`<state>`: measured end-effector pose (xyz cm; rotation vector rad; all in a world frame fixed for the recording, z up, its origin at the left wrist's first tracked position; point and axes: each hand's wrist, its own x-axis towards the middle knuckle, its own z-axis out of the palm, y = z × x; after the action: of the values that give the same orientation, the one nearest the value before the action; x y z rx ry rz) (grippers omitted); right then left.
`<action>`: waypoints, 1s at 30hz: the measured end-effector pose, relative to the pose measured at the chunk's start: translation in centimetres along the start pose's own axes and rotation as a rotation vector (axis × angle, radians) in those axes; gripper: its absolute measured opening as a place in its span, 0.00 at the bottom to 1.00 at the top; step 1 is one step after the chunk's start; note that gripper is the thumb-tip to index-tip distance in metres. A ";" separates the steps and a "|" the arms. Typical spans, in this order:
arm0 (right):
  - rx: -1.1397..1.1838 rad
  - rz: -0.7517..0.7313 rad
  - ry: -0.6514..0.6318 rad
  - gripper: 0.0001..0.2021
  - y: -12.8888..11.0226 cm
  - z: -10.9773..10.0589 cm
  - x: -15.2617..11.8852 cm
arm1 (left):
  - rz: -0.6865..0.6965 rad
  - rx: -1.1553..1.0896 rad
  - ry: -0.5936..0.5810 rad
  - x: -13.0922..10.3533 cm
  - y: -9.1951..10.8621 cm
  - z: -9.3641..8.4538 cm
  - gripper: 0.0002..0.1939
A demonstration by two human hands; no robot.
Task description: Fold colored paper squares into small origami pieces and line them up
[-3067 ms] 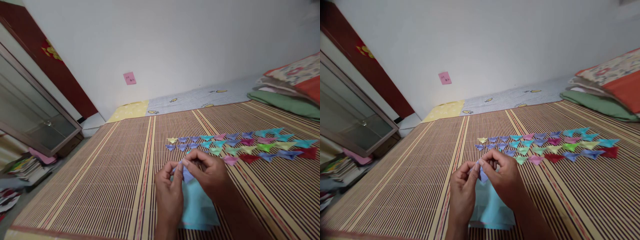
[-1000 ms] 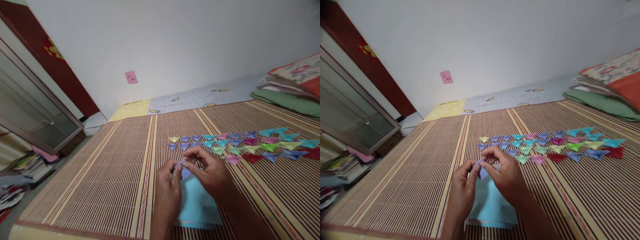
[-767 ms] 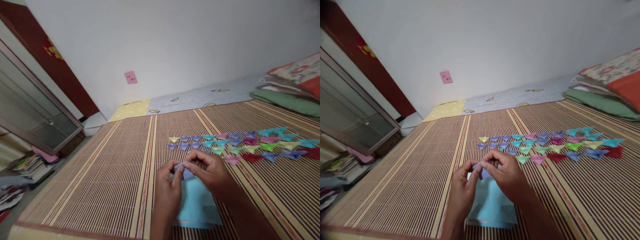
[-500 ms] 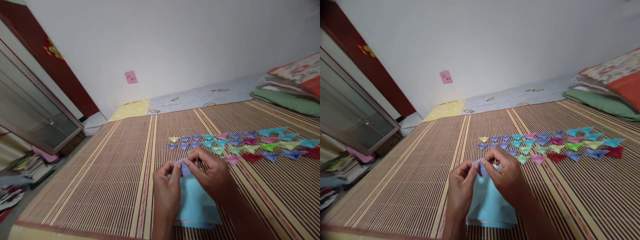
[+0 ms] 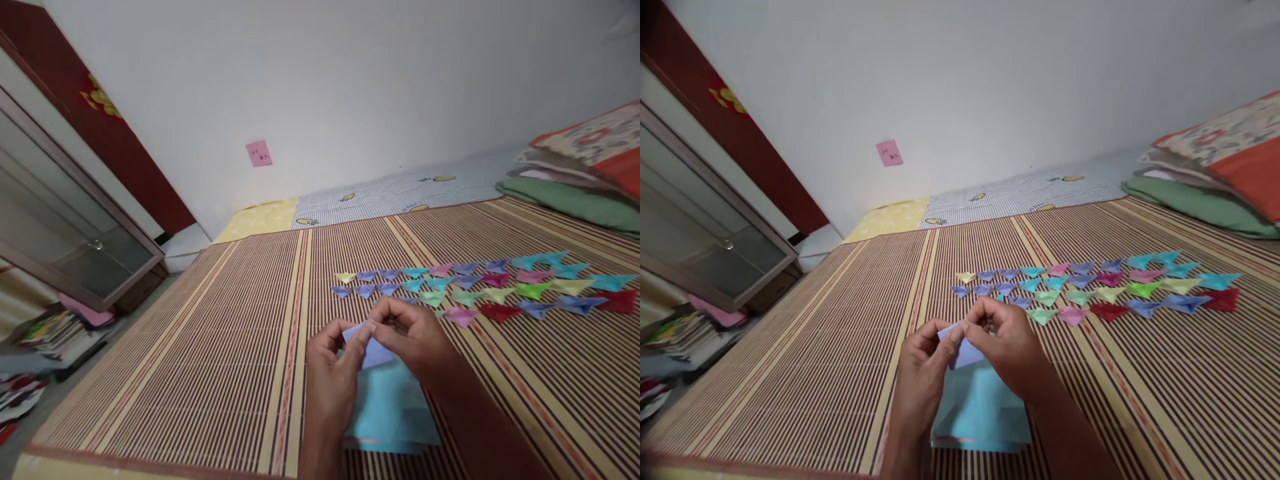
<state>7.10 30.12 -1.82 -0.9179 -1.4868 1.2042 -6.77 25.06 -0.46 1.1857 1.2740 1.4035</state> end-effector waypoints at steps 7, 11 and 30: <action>0.091 0.051 -0.167 0.14 -0.1 -0.1 0.3 | 0.032 -0.022 0.079 0.2 -0.9 -0.9 0.16; -0.034 -0.014 -0.197 0.11 -0.3 -0.3 0.0 | -0.012 -0.175 0.127 0.4 -1.5 -0.9 0.16; -0.072 -0.049 -0.275 0.08 -0.5 -1.3 -0.1 | -0.099 -0.441 0.139 0.6 -1.8 -0.6 0.16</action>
<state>8.43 30.18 -1.29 -0.7810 -1.7706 1.2868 -7.47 25.74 -2.19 0.7283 1.0262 1.6101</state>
